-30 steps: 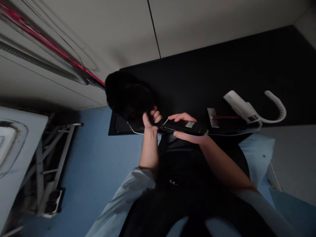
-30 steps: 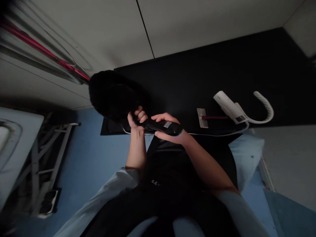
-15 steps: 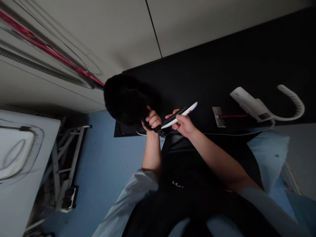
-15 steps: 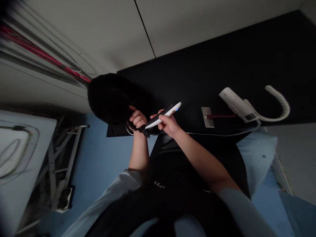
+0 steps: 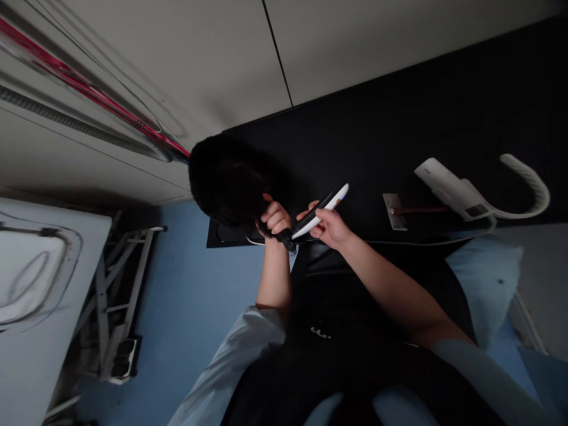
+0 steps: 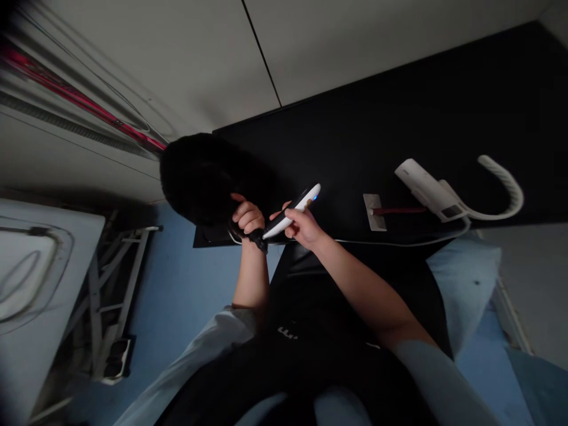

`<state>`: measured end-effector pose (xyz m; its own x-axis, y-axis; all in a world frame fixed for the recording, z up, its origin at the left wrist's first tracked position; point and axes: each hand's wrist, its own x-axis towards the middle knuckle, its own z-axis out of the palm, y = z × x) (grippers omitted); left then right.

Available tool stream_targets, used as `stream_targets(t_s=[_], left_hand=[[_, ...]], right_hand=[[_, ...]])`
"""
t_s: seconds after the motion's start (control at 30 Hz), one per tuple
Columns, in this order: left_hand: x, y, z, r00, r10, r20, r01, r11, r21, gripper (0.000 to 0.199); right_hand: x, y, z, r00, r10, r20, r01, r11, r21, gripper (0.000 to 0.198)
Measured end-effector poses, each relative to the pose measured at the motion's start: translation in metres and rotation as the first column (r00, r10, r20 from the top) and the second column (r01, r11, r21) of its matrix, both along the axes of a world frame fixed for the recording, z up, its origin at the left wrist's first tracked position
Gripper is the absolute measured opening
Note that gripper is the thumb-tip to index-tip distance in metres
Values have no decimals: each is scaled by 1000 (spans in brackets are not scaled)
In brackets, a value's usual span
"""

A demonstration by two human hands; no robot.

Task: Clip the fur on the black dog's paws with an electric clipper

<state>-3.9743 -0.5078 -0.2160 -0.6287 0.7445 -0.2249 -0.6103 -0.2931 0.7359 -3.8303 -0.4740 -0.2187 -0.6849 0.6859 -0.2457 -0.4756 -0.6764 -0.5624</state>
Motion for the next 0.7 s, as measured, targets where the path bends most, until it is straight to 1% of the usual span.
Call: stream_targets(t_s=[0.1, 0.23, 0.3, 0.37, 0.43, 0.47, 0.53, 0.6, 0.67, 0.7], left_hand=[[-2, 1, -3, 1000, -19, 15, 18, 999, 48, 19], [-8, 1, -9, 995, -94, 41, 85, 979, 188, 23], [-13, 1, -10, 986, -160, 34, 146, 952, 269, 29], [-17, 1, -10, 974, -229, 8, 213, 918, 334, 36], [-20, 0, -9, 960, -280, -19, 266, 888, 376, 42], [-20, 0, -7, 953, -302, -25, 288, 875, 390, 44], [-19, -1, -3, 944, -329, -24, 309, 857, 413, 46], [-16, -2, 0, 944, -331, -19, 309, 857, 413, 46], [-15, -1, 1, 954, -298, -31, 288, 886, 364, 41], [-17, 1, 0, 959, -278, -52, 280, 911, 303, 37]], right_hand=[[0, -4, -4, 1000, -20, -20, 19, 996, -82, 35], [2, -14, -11, 999, -15, -37, 11, 994, -105, 33], [3, -19, -14, 996, -74, -53, 68, 993, -96, 32], [3, -24, -16, 993, -102, -61, 98, 993, -62, 32], [3, -27, -18, 992, -117, -55, 115, 992, -47, 31], [3, -29, -19, 988, -149, -52, 146, 988, -53, 30], [4, -32, -20, 976, -212, -46, 209, 975, -75, 30], [5, -34, -21, 978, -203, -46, 199, 977, -82, 30], [7, -35, -22, 981, -185, -51, 181, 981, -75, 31], [9, -35, -23, 981, -186, -51, 183, 981, -62, 32]])
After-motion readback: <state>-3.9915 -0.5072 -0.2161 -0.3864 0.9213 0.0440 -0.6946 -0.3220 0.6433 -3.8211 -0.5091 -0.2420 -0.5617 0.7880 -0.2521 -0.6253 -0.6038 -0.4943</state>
